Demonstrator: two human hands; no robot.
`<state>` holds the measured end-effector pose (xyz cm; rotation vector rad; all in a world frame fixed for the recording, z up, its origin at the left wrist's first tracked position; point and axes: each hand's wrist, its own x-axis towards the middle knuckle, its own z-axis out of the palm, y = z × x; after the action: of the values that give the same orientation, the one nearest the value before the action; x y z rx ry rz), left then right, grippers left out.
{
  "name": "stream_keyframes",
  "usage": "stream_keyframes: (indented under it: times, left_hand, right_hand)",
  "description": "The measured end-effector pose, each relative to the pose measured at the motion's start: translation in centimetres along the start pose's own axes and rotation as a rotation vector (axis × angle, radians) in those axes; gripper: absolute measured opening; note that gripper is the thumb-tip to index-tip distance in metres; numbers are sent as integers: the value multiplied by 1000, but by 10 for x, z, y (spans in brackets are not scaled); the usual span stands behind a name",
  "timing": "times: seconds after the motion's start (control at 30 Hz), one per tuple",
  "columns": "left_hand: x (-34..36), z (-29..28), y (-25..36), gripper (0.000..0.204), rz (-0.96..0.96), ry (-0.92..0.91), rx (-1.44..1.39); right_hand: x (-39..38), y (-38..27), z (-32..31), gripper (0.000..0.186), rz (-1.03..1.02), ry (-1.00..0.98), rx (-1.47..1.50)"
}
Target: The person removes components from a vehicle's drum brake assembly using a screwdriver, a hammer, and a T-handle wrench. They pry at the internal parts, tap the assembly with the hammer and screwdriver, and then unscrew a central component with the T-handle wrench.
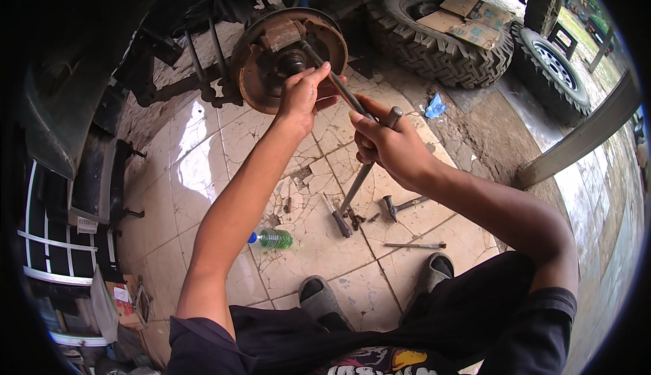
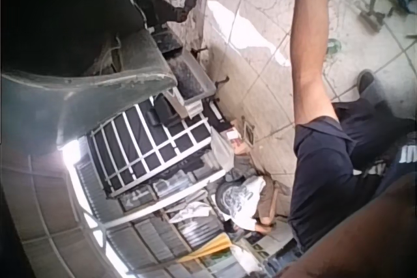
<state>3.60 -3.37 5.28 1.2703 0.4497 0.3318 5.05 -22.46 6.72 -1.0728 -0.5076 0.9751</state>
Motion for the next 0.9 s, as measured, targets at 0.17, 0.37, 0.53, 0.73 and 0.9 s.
stream_keyframes:
  times: [0.17, 0.37, 0.53, 0.73, 0.9]
  left_hand:
    - [3, -1, -5, 18, 29, 10, 25]
    - [15, -11, -2, 20, -18, 2, 36]
    - [23, -9, -12, 23, -52, 18, 50]
    - [18, -2, -11, 25, -14, -15, 33]
    - [-5, 1, -7, 24, -24, 15, 28]
  right_hand:
    - [1, 1, -5, 28, 53, -43, 220]
    - [11, 11, -8, 29, 71, -80, 278]
    - [20, 21, -23, 47, -194, -24, -1057]
    - [6, -15, -11, 72, -445, -24, -2047]
    - [-15, -26, -2, 55, -217, -12, -1467]
